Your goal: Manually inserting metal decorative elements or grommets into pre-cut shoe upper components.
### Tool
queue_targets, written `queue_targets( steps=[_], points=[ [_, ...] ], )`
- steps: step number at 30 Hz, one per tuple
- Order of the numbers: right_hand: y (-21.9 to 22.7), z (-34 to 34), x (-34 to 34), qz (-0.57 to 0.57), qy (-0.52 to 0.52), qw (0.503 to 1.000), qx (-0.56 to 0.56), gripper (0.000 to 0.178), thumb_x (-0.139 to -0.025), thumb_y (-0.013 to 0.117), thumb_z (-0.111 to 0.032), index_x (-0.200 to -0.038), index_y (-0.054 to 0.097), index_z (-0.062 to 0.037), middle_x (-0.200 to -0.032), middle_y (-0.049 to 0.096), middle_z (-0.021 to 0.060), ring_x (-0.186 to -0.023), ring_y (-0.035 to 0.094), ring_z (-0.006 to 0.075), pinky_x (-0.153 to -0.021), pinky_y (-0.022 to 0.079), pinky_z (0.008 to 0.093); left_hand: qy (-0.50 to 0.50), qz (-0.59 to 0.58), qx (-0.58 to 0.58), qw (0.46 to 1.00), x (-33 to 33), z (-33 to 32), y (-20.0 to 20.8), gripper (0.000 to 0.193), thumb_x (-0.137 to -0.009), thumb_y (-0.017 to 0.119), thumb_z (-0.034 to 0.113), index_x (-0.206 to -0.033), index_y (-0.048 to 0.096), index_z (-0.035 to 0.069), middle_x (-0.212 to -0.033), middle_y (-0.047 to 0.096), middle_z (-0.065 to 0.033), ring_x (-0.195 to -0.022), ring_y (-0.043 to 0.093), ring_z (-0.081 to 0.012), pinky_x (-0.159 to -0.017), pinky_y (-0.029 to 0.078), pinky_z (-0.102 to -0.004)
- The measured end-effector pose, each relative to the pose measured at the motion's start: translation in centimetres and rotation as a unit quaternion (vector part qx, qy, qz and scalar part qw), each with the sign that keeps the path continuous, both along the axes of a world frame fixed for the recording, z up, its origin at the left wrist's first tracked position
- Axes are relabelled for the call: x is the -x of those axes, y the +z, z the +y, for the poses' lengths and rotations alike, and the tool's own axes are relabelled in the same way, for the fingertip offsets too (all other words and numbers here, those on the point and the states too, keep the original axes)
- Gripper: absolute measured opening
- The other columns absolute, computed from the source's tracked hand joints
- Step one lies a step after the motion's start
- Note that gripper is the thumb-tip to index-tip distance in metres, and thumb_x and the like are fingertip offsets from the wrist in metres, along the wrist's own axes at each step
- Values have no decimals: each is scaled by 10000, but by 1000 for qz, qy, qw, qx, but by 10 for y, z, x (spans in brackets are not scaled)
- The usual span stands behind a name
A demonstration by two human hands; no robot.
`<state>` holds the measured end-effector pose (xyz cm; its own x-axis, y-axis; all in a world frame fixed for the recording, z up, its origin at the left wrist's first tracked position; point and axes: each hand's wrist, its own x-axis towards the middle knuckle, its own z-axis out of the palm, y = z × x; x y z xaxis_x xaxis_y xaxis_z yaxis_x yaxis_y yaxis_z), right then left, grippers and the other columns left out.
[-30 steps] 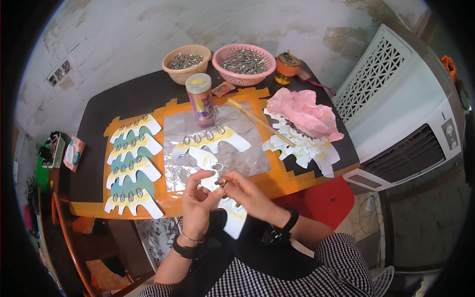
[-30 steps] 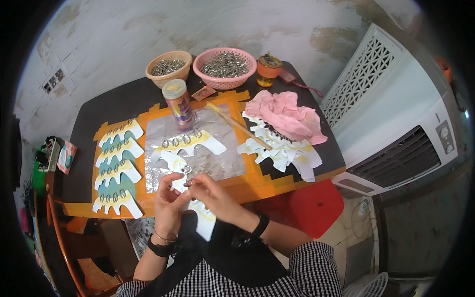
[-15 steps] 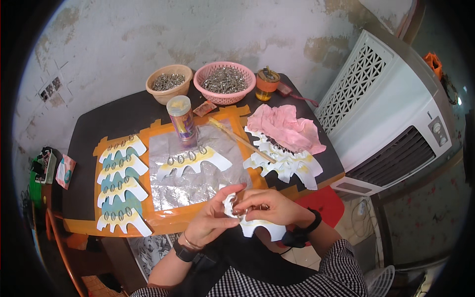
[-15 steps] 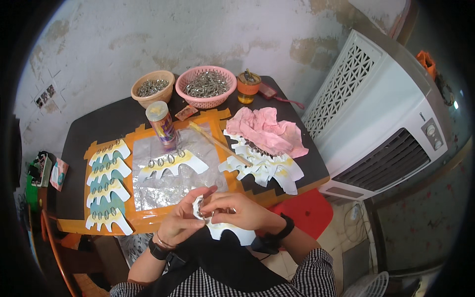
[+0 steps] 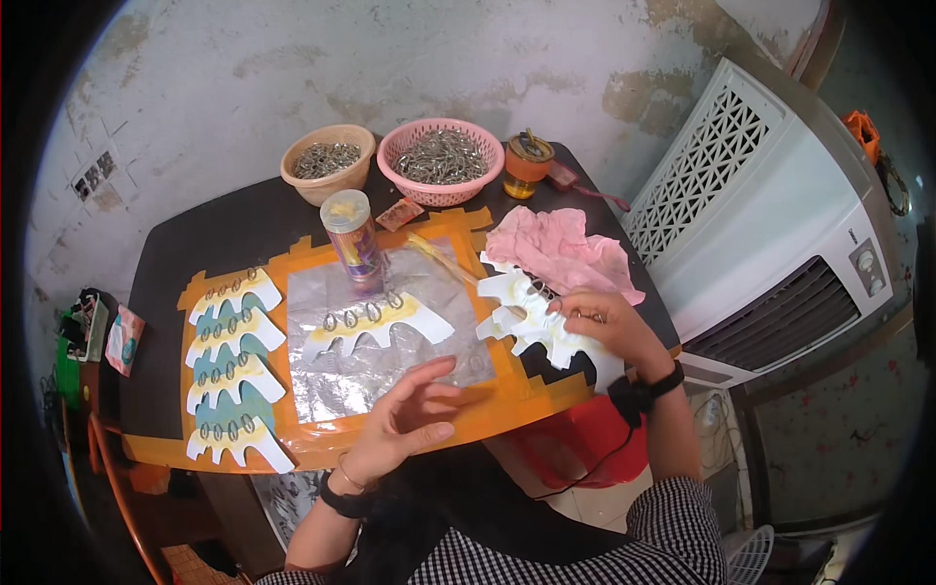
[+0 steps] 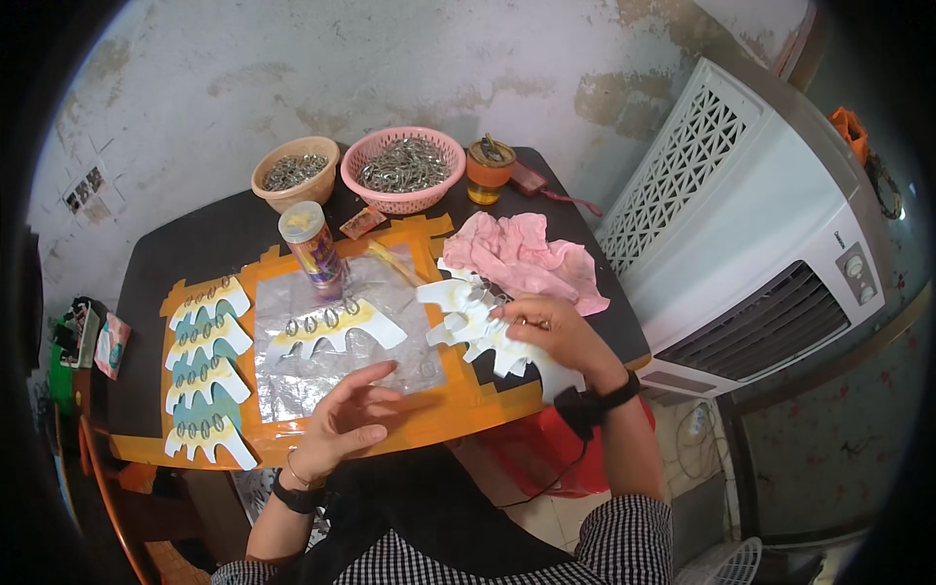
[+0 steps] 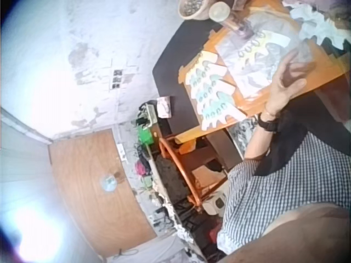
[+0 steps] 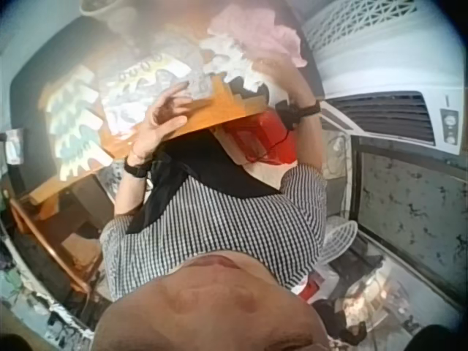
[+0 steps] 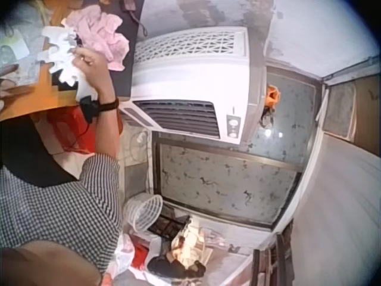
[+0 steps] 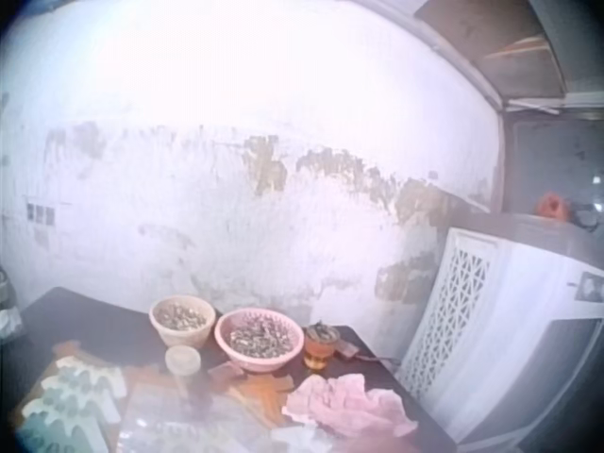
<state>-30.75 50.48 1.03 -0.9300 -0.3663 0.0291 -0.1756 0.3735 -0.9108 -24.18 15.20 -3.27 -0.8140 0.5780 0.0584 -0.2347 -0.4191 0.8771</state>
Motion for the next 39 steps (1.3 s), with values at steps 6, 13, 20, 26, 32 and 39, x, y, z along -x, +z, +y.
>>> queue_targets(
  steps=[6,13,20,26,32,39],
  points=[
    [-40,26,24,253,-6,943,-216,252,-875,793,-180,-1071,756,-26,-905,629,80,-867,596,250,-769,473,374,267,295,372,839,-28,-27,-10,356,-851,688,-100,-1170,710,55,-1319,625,-150,-1150,621,-307,-981,511,-361],
    [-49,43,77,182,-99,939,-276,397,-862,773,-257,-1210,720,-75,-1147,627,151,-1059,633,354,-940,504,433,396,438,504,630,-43,-58,-52,295,-808,662,-113,-1060,705,35,-1127,675,-128,-1007,636,-327,-862,522,-393],
    [-84,69,169,237,-115,863,-431,518,-906,647,-122,-1409,583,-14,-1225,633,279,-1194,599,421,-1051,469,460,409,439,513,614,-36,-42,-44,277,-771,719,-65,-1024,709,47,-1046,689,-97,-956,650,-316,-829,540,-403],
    [-92,77,182,226,-104,936,-247,444,-931,686,-177,-1325,638,22,-1331,670,203,-1275,607,351,-1111,450,423,428,426,511,612,-42,-48,-42,281,-776,721,-50,-1045,706,31,-1050,692,-117,-962,648,-330,-830,534,-416],
    [-21,49,102,181,-122,968,-122,305,-956,697,-99,-1238,684,16,-1191,703,109,-1103,667,192,-952,514,319,408,425,513,625,-43,-50,-43,289,-780,739,-4,-1063,708,43,-1065,690,-114,-961,651,-317,-831,538,-412],
    [0,-88,21,64,22,998,7,263,-983,643,-63,-1223,696,31,-1118,726,87,-1006,685,151,-890,527,268,401,56,306,861,-30,-61,-32,351,-899,727,97,-1234,647,27,-1061,666,-139,-1006,640,-304,-917,528,-378]
  ],
)
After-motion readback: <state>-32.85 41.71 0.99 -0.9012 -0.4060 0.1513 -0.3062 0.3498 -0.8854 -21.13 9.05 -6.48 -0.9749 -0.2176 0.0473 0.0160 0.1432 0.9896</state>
